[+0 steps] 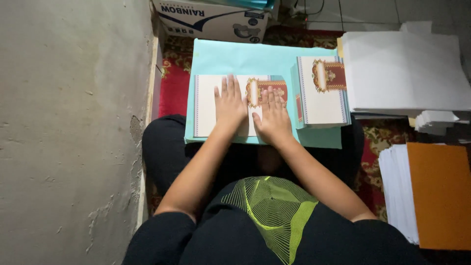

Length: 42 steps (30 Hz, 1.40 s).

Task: The person sits on the floor and repeatedly folds small, decorated booklets in half by hand. They smooth the crease of each folded booklet and place it on a growing stack to their right.

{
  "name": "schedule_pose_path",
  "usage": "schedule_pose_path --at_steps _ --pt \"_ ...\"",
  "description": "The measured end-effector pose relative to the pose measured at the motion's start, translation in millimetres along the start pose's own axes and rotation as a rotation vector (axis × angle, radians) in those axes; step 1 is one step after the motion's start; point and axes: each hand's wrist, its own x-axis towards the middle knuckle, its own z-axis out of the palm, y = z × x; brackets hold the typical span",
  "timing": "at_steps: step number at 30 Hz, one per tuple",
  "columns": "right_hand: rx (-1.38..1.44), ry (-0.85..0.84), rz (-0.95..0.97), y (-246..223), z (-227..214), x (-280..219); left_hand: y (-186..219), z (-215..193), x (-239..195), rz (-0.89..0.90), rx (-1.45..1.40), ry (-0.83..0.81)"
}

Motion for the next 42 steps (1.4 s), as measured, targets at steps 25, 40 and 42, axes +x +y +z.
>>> schedule_pose_path --at_steps 25,40,42 --pt "0.032 -0.133 0.103 15.4 10.4 68.7 -7.0 1.5 3.4 0.000 0.005 0.155" --pt "-0.019 0.077 -0.017 10.1 14.6 6.4 -11.6 6.6 -13.4 0.115 0.033 0.104" --pt "-0.005 0.063 0.008 6.3 8.8 11.0 -2.9 -11.3 -45.1 0.216 -0.004 -0.015"
